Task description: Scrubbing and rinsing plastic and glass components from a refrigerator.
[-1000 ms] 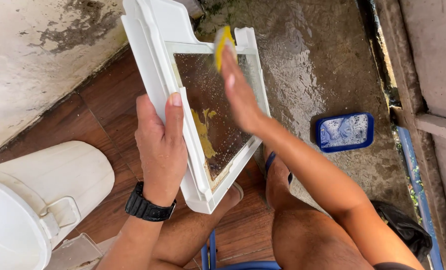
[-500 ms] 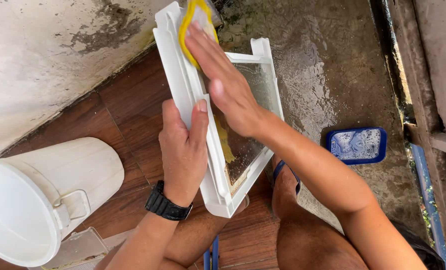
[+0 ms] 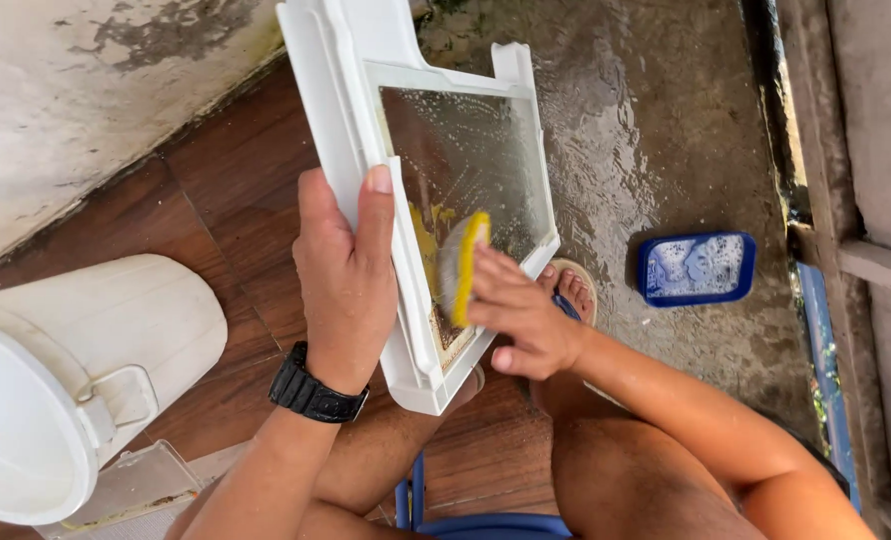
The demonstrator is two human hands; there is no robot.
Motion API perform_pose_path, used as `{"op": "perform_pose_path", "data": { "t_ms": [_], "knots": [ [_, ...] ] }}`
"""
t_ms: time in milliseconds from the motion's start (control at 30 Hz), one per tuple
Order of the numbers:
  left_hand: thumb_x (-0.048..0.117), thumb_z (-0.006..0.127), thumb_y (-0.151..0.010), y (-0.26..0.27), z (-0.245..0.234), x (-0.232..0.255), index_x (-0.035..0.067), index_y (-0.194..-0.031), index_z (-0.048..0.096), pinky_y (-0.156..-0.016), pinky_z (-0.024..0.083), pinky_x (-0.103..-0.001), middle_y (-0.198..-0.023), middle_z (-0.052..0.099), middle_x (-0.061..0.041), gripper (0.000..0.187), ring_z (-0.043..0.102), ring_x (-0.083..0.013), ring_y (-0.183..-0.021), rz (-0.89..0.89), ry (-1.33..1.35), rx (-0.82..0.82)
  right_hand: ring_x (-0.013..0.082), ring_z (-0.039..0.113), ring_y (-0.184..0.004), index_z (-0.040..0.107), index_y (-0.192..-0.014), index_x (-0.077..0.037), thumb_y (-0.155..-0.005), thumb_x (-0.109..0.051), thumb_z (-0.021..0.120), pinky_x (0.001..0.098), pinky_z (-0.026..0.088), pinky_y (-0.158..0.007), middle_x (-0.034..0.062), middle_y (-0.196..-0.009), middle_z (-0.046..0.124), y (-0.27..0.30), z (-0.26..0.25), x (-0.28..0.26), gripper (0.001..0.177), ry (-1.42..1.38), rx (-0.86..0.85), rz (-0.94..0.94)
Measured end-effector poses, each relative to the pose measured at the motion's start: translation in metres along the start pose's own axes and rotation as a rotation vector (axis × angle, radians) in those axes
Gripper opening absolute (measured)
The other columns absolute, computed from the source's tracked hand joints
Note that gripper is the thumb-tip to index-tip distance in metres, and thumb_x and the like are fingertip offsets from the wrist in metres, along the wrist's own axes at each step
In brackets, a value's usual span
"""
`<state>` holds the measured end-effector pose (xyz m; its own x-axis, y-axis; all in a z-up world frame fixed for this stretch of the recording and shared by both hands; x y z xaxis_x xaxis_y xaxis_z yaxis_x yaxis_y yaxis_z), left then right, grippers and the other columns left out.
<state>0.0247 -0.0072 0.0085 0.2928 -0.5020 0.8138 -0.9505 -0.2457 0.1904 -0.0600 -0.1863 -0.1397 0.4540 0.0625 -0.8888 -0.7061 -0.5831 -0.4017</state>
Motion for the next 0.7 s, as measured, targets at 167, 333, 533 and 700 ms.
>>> {"op": "perform_pose_path", "data": {
  "t_ms": [167, 333, 533, 700],
  "knots": [
    [0.035, 0.054, -0.112, 0.000, -0.002, 0.002, 0.002, -0.108, 0.048, -0.071, 0.054, -0.034, -0.089, 0.067, -0.011, 0.033, 0.064, -0.0161, -0.080, -0.013, 0.041, -0.002, 0.0384, 0.018, -0.160, 0.036, -0.158, 0.000, -0.108, -0.043, 0.035, 0.0471, 0.013, -0.131, 0.0246, -0.169, 0.024, 0.109, 0.013, 0.077, 0.066, 0.118, 0.039, 0.467],
    [0.033, 0.054, -0.113, 0.000, -0.001, 0.006, 0.003, -0.111, 0.050, -0.073, 0.055, -0.035, -0.093, 0.068, -0.011, 0.031, 0.067, -0.0159, -0.081, 0.038, 0.003, -0.002, 0.0325, 0.020, -0.161, 0.034, -0.158, 0.000, -0.110, -0.040, 0.031, 0.0431, 0.013, -0.131, 0.0217, -0.171, 0.023, 0.121, 0.018, 0.103, 0.062, -0.125, 0.359, 0.747],
    [0.032, 0.055, -0.113, 0.000, 0.000, 0.004, 0.002, -0.110, 0.050, -0.074, 0.055, -0.036, -0.093, 0.068, -0.012, 0.030, 0.066, -0.0172, -0.083, 0.052, 0.003, 0.015, 0.0350, 0.028, -0.158, 0.037, -0.157, -0.003, -0.109, -0.043, 0.028, 0.0448, 0.020, -0.131, 0.0194, -0.168, 0.029, 0.109, 0.015, 0.061, 0.063, 0.099, 0.101, 0.445],
    [0.033, 0.054, -0.110, -0.001, 0.007, 0.010, 0.002, -0.106, 0.048, -0.068, 0.055, -0.035, -0.088, 0.067, -0.011, 0.032, 0.067, -0.0165, -0.078, 0.002, 0.020, 0.010, 0.0378, 0.034, -0.154, 0.041, -0.154, 0.001, -0.108, -0.048, 0.033, 0.0468, 0.025, -0.127, 0.0249, -0.163, 0.035, 0.121, 0.006, 0.097, 0.068, 0.061, 0.187, 0.702]
  ]
}}
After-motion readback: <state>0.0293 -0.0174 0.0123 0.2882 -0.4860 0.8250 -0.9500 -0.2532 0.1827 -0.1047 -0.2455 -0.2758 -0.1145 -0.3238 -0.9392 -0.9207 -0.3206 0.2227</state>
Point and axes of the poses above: each hand's wrist, its own y-axis away from the middle knuckle, its own z-axis out of the palm, x = y × z, the point moved 4 cm from there along -y, towards the middle knuckle
